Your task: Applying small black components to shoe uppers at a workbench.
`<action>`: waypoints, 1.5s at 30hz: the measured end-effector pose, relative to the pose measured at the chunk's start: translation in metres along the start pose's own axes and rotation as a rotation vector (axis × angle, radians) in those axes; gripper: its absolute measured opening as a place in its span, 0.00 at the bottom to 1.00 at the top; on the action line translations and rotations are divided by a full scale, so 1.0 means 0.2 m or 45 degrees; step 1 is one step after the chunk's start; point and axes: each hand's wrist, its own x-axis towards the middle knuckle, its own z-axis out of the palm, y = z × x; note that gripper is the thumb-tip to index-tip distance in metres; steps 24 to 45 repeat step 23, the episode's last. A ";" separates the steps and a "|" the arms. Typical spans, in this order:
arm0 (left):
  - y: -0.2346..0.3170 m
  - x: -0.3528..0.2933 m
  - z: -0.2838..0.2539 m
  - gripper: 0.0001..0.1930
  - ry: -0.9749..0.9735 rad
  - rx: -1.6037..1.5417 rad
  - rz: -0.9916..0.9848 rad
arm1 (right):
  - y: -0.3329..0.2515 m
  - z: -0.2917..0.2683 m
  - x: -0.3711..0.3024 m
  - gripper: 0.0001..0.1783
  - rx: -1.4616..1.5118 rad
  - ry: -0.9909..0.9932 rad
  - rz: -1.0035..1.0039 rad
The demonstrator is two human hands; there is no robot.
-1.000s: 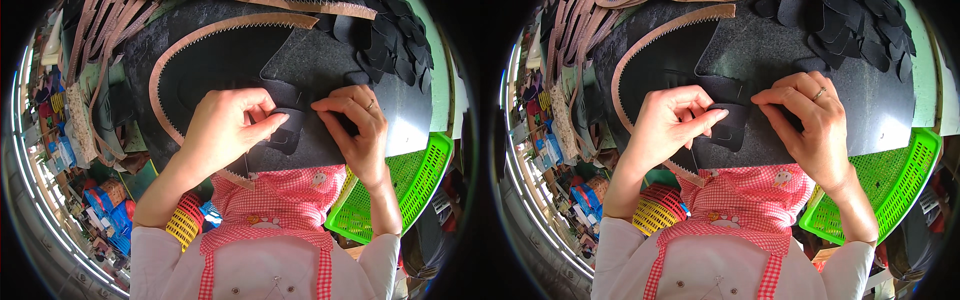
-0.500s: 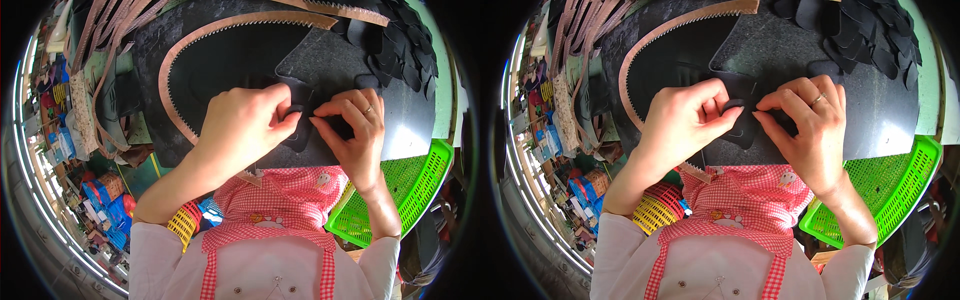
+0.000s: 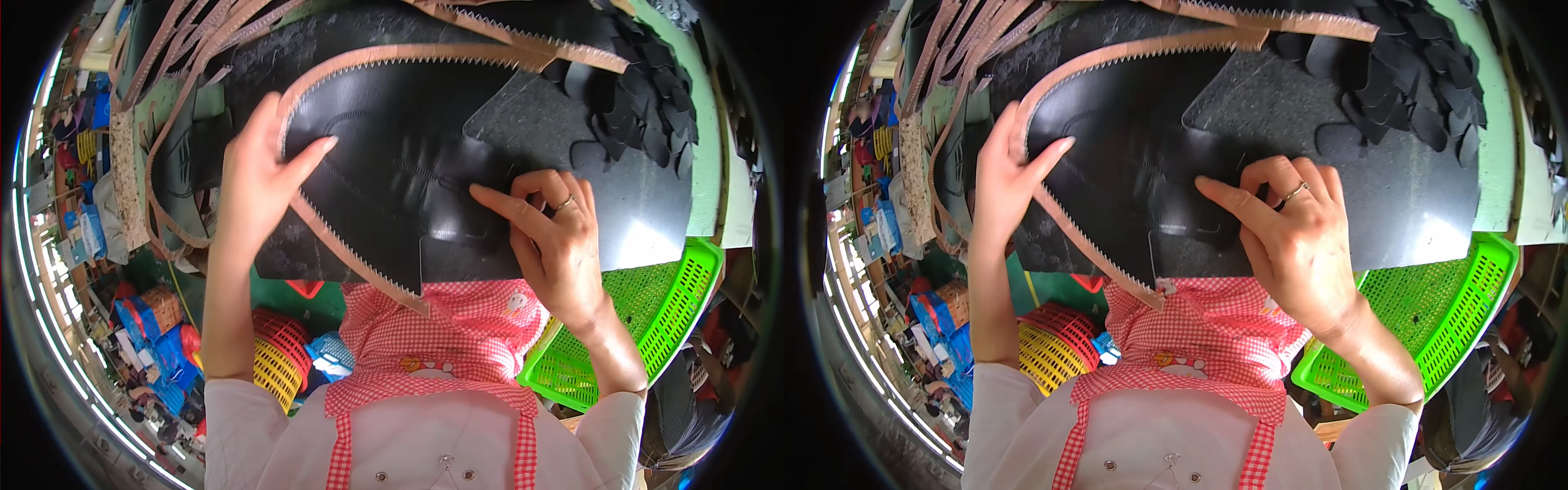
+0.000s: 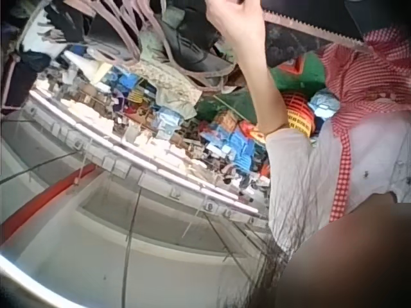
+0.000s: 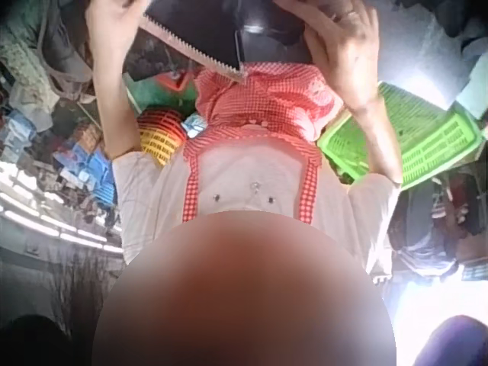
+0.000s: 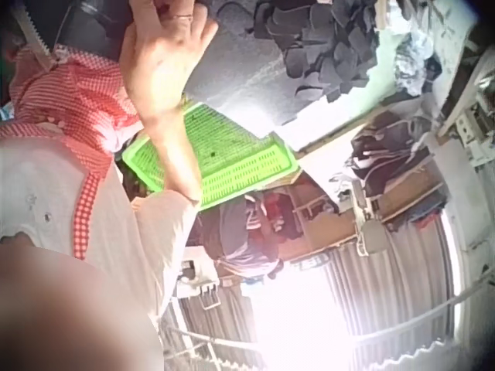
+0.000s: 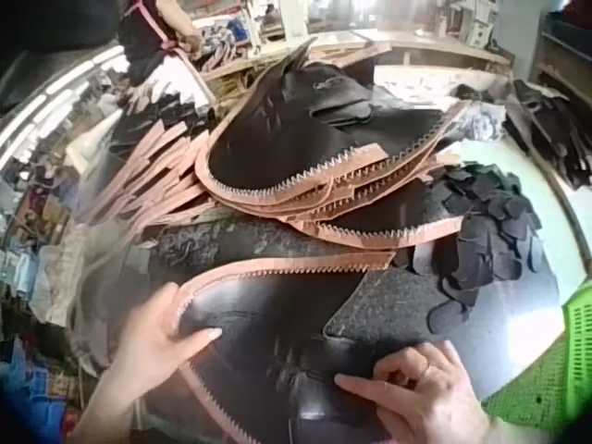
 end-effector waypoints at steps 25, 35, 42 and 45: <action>0.36 0.78 0.15 0.11 0.353 -0.169 0.715 | 0.38 -0.14 -0.04 0.16 0.037 0.531 0.059; 0.36 0.78 0.15 0.11 0.353 -0.169 0.715 | 0.38 -0.14 -0.04 0.16 0.037 0.531 0.059; 0.36 0.78 0.15 0.11 0.353 -0.169 0.715 | 0.38 -0.14 -0.04 0.16 0.037 0.531 0.059; 0.36 0.78 0.15 0.11 0.353 -0.169 0.715 | 0.38 -0.14 -0.04 0.16 0.037 0.531 0.059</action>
